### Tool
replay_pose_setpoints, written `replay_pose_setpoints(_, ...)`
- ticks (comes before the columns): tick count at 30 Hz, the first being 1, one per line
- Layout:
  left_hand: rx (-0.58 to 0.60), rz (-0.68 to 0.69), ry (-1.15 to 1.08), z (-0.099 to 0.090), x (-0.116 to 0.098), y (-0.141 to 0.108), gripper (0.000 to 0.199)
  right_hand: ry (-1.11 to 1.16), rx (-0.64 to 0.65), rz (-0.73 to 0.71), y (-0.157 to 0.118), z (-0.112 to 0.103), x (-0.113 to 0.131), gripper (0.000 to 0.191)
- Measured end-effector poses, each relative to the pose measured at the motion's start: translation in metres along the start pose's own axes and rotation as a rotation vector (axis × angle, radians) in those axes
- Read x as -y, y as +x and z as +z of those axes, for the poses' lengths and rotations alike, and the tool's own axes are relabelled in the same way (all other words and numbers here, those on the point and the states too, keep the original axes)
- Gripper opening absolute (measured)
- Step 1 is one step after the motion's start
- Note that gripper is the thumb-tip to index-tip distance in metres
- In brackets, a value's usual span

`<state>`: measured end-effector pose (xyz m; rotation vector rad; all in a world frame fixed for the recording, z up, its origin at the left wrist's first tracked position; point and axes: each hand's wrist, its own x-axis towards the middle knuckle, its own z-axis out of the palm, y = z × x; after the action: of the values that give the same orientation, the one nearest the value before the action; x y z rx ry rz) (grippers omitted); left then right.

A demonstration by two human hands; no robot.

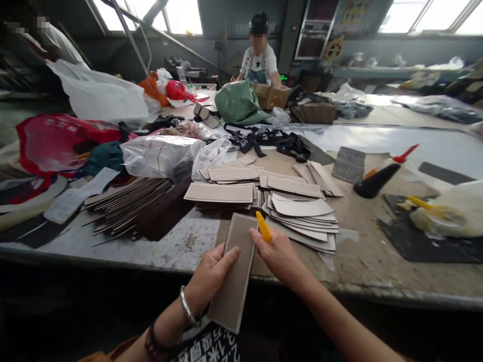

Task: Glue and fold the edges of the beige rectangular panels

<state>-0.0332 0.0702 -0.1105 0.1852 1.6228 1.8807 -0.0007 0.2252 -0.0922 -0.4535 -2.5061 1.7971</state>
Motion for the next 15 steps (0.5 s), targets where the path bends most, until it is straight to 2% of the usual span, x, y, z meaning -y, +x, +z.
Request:
replay_pose_setpoints(2, -0.015, -0.032, -0.04, -0.001, 0.0, 0.003, 0.037, 0.055, 0.011, 0.036, 0.003, 0.003, -0.001, 0.044)
replay_pose_setpoints(6, -0.123, -0.049, -0.21, -0.002, -0.004, 0.013, 0.033, 0.077, 0.073, 0.088, -0.001, 0.007, 0.001, 0.048)
replay_pose_setpoints(8, -0.169, -0.02, -0.313, -0.002, -0.009, 0.019, 0.031, 0.032, 0.157, 0.075, -0.008, 0.008, 0.005, 0.047)
replay_pose_setpoints(12, -0.215, 0.047, -0.453, -0.003, -0.023, 0.025, 0.027, 0.021, 0.437, 0.131, -0.024, 0.01, 0.012, 0.048)
replay_pose_setpoints(15, -0.198, 0.037, -0.528, -0.003, -0.031, 0.025, 0.025, 0.067, 0.481, 0.152, -0.028, 0.016, 0.012, 0.047)
